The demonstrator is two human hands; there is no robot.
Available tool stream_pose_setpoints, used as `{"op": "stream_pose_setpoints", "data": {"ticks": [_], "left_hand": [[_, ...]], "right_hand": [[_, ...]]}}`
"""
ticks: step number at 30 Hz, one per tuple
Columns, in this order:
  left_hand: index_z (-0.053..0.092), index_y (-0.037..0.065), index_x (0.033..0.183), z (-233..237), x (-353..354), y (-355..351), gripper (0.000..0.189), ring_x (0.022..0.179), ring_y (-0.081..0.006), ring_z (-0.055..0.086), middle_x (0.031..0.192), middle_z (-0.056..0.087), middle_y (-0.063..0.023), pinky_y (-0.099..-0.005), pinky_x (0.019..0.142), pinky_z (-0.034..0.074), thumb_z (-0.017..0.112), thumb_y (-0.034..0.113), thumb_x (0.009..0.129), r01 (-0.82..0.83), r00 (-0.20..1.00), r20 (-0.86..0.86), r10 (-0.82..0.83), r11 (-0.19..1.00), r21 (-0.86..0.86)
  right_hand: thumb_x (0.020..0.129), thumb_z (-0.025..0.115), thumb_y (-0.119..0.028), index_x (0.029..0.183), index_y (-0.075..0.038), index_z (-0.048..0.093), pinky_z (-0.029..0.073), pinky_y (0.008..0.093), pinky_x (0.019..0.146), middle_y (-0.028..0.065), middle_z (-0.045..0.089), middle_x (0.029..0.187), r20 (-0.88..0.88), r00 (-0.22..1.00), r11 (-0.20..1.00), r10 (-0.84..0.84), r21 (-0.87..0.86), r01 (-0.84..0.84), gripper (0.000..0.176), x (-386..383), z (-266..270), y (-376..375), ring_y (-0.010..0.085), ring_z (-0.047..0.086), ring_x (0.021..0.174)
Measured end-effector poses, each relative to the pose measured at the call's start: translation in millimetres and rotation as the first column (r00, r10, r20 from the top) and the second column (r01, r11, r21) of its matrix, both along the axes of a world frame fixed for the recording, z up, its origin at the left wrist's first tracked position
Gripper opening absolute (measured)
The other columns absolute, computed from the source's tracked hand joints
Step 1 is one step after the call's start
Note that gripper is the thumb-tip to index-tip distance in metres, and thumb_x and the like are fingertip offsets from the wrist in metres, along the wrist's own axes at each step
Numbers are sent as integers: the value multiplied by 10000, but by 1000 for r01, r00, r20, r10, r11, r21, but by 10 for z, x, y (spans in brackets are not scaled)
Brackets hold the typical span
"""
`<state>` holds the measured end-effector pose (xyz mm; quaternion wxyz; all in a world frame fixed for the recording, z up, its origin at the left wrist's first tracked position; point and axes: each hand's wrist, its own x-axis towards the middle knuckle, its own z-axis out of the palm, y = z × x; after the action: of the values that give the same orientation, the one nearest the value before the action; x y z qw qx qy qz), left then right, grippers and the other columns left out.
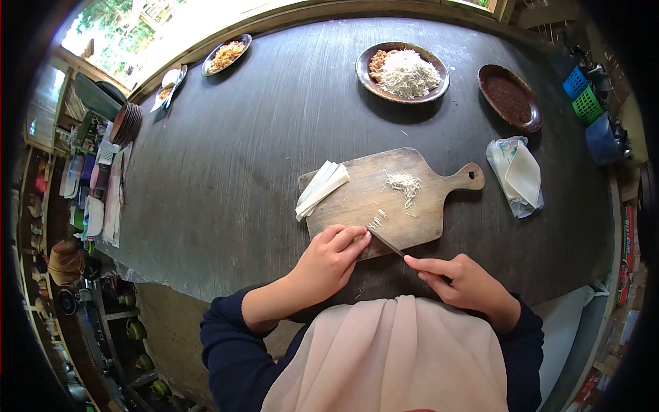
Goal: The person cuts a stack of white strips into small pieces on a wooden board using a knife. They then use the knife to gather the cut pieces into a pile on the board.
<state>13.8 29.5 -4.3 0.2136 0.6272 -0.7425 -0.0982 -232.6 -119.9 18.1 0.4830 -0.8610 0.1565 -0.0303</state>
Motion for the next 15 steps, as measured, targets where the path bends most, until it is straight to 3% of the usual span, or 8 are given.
{"op": "stream_pose_setpoints", "data": {"ticks": [4,7,15], "left_hand": [[582,14,1282,19,-8,4,525,1118,-319,532,1289,542,-112,-408,960,469,671,-20,766,3,1000,-23,-2,1000,28],[588,8,1273,16,-7,3,513,1116,-317,531,1289,542,-113,-407,959,469,670,-19,768,0,999,-38,1,1000,25],[606,-20,1234,29,-2,-5,434,1096,-281,540,1255,563,-96,-381,935,471,651,27,805,4,1000,0,-4,1000,3]], "right_hand": [[914,628,-72,1308,-153,622,446,348,490,151,568,594,115,986,992,-124,-13,126,402,19,-62,9,274,559,461],[916,627,-72,1308,-146,622,443,345,486,148,558,586,1,999,999,-47,9,47,399,8,79,-15,271,549,455],[908,634,-75,1315,-162,619,439,353,482,142,546,576,33,999,1000,20,-17,-20,417,-25,15,-17,267,532,445]]}}
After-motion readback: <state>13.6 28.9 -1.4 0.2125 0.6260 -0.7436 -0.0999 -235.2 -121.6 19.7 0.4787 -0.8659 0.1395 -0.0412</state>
